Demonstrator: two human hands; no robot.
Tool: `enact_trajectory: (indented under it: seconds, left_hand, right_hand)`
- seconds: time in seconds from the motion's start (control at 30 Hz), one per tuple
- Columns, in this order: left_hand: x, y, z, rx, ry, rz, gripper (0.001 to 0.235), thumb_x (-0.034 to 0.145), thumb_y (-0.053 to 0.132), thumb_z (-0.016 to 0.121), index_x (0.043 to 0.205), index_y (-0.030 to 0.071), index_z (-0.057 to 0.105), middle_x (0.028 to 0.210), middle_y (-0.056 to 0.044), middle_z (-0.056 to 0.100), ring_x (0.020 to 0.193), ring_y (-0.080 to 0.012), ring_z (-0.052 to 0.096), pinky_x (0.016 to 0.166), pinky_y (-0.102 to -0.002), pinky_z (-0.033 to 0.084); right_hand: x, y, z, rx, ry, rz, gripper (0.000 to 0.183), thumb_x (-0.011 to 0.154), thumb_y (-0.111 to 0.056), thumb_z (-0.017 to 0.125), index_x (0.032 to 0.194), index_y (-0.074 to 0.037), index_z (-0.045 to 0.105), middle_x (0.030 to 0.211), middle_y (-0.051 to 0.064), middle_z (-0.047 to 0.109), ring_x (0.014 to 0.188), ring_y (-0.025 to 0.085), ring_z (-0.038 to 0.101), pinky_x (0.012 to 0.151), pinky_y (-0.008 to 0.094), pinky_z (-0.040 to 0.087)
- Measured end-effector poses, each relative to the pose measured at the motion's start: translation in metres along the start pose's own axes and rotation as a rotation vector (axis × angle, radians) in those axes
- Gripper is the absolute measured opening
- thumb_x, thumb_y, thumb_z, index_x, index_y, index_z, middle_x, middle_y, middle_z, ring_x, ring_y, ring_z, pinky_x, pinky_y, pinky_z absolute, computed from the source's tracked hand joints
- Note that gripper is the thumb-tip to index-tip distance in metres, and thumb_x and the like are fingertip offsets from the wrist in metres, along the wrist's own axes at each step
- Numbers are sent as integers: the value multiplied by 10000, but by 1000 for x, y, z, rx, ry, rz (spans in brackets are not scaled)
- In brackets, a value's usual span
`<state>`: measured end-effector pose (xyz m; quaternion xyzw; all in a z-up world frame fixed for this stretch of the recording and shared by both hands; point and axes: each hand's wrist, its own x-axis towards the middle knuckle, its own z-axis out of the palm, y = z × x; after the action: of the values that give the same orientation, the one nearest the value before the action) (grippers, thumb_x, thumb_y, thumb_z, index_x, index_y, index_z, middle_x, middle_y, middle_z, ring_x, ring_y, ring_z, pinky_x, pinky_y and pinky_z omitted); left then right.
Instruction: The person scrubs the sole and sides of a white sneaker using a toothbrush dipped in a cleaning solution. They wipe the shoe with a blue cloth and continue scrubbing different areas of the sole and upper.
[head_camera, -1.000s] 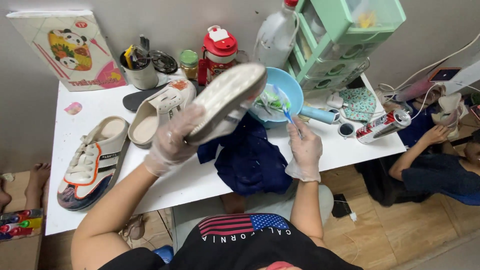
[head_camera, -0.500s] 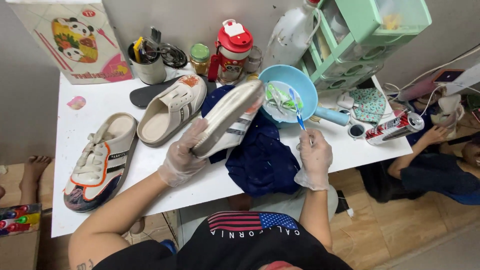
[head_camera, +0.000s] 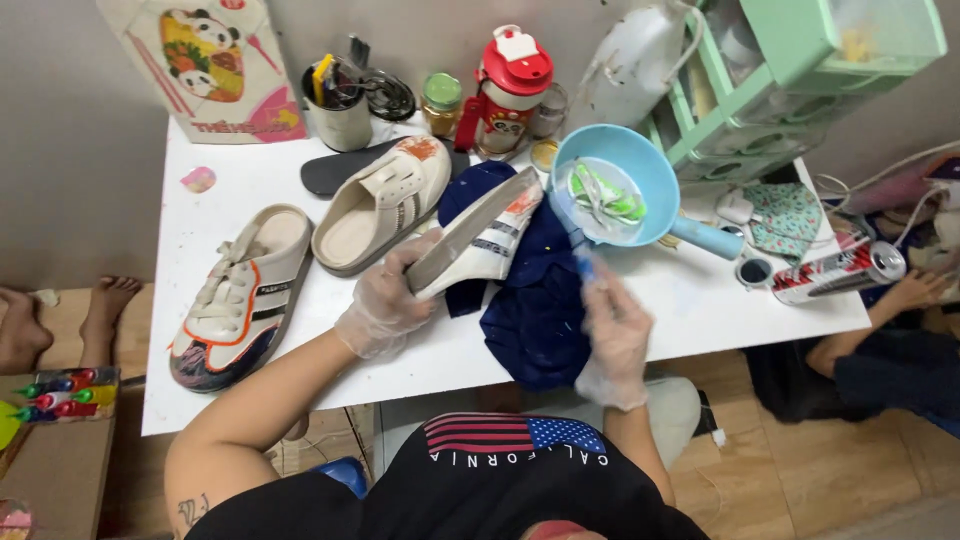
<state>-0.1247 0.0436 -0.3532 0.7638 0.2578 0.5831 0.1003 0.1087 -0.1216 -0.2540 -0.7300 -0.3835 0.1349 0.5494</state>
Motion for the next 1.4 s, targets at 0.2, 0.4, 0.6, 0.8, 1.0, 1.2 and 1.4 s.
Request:
enact_trajectory:
  seconds: [0.2,0.4,0.6,0.8,1.0,1.2,1.4]
  left_hand:
    - [-2,-10,11,-62,87,-76,368,790,250,823,1005,36,613,1021,-110,797,901,-296,784,810,-354,616]
    - [12,6,5,-35,141,-82,328,796,313,821,946,106,613,1005,-38,817,852,-223,800,789,-274,614]
    - [29,21,-2,-80,196,-32,285,870,253,794,953,43,621,959,-107,802,843,-275,793,777,-310,619]
    - [21,11,7,-173,214,-106,303,817,229,854,989,49,682,977,-93,822,858,-270,800,787,-306,620]
    - [16,5,9,-168,196,-157,390,747,233,905,1027,79,681,980,-77,814,873,-284,787,790,-335,619]
    - [-37,-42,38,-78,136,-305,463,685,296,911,1073,152,704,920,-44,792,825,-287,772,763,-344,616]
    - [-33,-34,35,-86,92,-448,570,608,312,949,1119,225,713,893,-38,783,824,-302,765,722,-382,612]
  right_hand:
    - [-14,20,45,252,-360,-60,332,886,-104,812,1215,-147,801,1139,145,792,1080,203,690,908,364,594]
    - [6,31,41,44,-276,-146,308,963,-151,743,1271,-165,759,1249,148,741,1211,272,670,1028,425,547]
    - [-11,23,56,184,-364,-135,300,922,-107,775,1218,-150,788,1199,140,767,1164,260,683,992,425,565]
    - [-11,13,56,94,-391,-237,316,949,-179,742,1264,-167,764,1213,143,750,1165,294,676,995,430,561]
    - [-6,23,60,265,-391,-310,303,904,-28,760,1203,-75,770,1173,181,762,1126,293,703,956,403,588]
    - [-27,23,74,362,-441,-345,291,813,-25,847,1094,-98,820,1082,201,789,1087,321,723,894,417,607]
    - [-18,19,61,243,-339,-252,267,947,-57,738,1212,-78,760,1197,181,752,1174,279,654,997,404,556]
